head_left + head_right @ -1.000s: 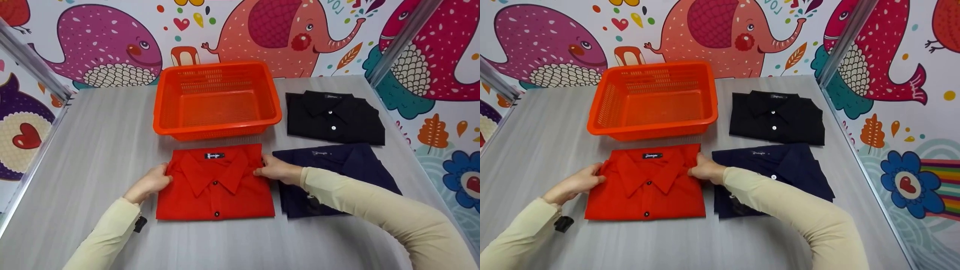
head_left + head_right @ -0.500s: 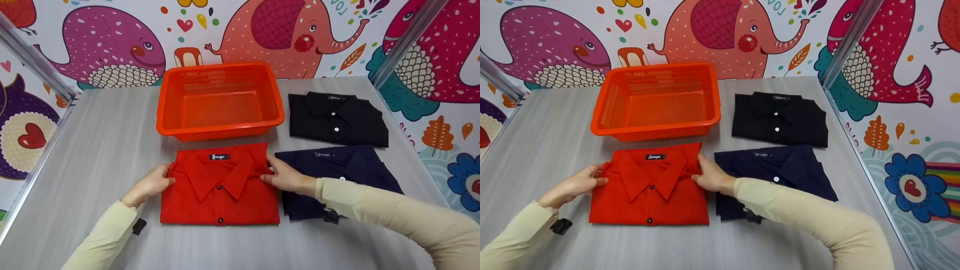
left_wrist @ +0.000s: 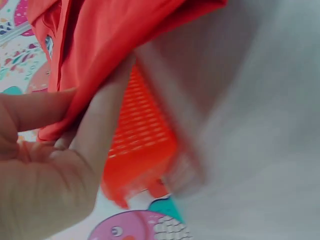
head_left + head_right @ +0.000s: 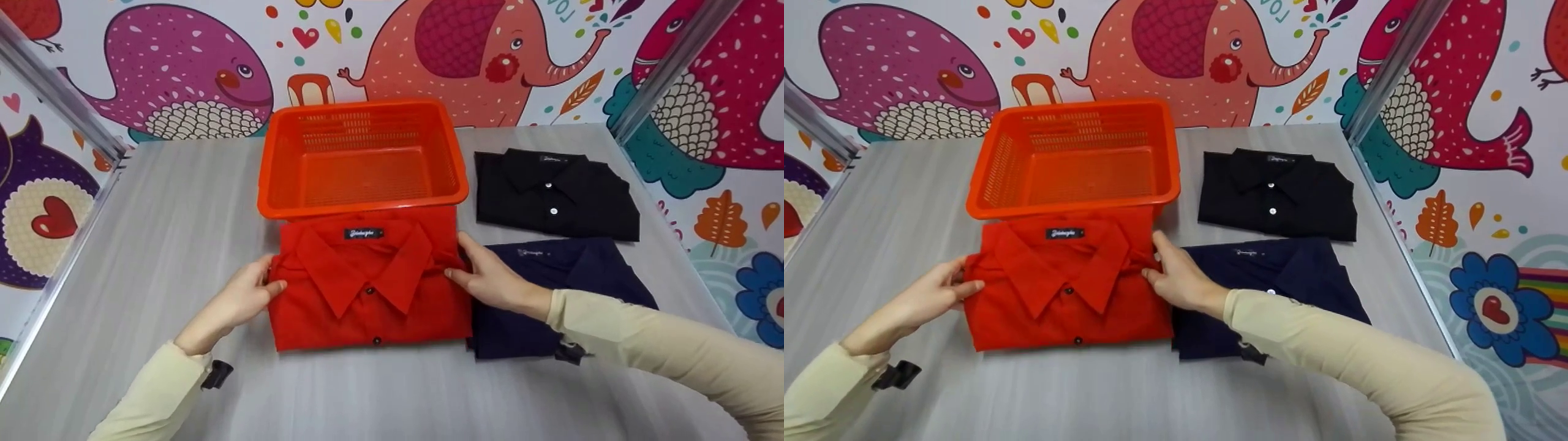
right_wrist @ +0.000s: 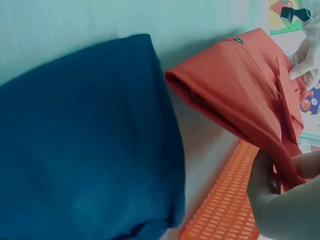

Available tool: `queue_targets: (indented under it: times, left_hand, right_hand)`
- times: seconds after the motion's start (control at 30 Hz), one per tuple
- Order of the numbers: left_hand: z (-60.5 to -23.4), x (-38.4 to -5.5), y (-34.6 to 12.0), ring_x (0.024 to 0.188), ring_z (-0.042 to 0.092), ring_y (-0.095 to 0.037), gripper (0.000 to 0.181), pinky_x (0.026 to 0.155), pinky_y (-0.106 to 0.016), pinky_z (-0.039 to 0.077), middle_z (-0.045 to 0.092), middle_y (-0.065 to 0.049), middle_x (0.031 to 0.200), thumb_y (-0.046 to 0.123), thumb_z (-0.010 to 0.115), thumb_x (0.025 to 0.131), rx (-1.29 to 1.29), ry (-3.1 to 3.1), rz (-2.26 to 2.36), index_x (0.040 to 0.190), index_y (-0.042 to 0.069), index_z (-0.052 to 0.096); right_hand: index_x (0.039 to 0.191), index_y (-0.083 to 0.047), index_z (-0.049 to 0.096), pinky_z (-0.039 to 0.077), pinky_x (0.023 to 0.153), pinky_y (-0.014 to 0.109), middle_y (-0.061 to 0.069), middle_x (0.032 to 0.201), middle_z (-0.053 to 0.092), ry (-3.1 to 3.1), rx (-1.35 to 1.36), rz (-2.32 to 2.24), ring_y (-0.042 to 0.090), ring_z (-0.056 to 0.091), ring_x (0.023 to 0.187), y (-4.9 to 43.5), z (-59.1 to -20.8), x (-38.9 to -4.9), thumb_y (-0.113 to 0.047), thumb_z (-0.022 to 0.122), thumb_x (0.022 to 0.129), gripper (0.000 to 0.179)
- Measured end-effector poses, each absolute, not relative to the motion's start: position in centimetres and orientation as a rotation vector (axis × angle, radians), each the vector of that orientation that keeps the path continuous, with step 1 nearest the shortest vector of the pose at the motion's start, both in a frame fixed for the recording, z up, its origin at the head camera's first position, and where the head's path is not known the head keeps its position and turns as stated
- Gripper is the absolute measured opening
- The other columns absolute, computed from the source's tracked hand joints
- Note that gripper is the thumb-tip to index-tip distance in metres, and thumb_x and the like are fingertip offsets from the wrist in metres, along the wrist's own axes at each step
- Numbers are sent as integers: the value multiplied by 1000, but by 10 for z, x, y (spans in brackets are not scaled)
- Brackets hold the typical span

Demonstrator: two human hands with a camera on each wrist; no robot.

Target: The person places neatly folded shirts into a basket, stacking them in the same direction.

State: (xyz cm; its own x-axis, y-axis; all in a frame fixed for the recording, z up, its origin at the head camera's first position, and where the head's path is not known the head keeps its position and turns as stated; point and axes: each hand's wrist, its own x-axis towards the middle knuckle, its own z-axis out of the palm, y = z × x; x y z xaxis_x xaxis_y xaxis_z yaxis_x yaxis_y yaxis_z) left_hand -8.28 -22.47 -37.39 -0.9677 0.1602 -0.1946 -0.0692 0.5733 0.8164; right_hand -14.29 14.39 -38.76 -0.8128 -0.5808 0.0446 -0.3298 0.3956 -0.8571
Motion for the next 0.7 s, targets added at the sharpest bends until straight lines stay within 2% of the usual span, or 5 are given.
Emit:
queue_targets:
  times: [0.13, 0.27, 0.5, 0.7]
  left_hand:
    - [-359, -86, -222, 68, 46, -20, 21, 59, -27, 39, 49, -8, 79, -6, 54, 91, 117, 2651, 1341, 111, -6, 49]
    - [-348, -95, -219, 68, 45, -22, 20, 60, -29, 38, 48, -8, 77, -7, 54, 91, 162, 2744, 1315, 110, -6, 49]
    - [-333, -114, -214, 68, 45, -22, 14, 62, -31, 36, 48, -8, 75, -7, 54, 91, 215, 2843, 1296, 104, -3, 50]
    - [-313, -133, -211, 73, 44, -24, 13, 65, -32, 35, 48, -10, 78, -7, 54, 91, 254, 2884, 1305, 103, -4, 50]
  right_hand:
    - [117, 2, 45, 46, 82, 35, 16, 116, 57, 2428, -812, -1442, 25, 57, 97, 145, -378, -150, 8, 57, 89, 32]
    - [115, 3, 45, 48, 80, 34, 17, 117, 57, 2471, -866, -1508, 25, 58, 100, 145, -368, -160, 12, 57, 87, 32]
    - [104, 2, 45, 43, 71, 33, 12, 94, 55, 2702, -930, -1433, 24, 52, 83, 146, -353, -182, 11, 61, 84, 27]
    - [110, 3, 49, 47, 75, 35, 14, 103, 60, 2711, -870, -1496, 23, 57, 91, 146, -334, -201, 11, 58, 86, 27]
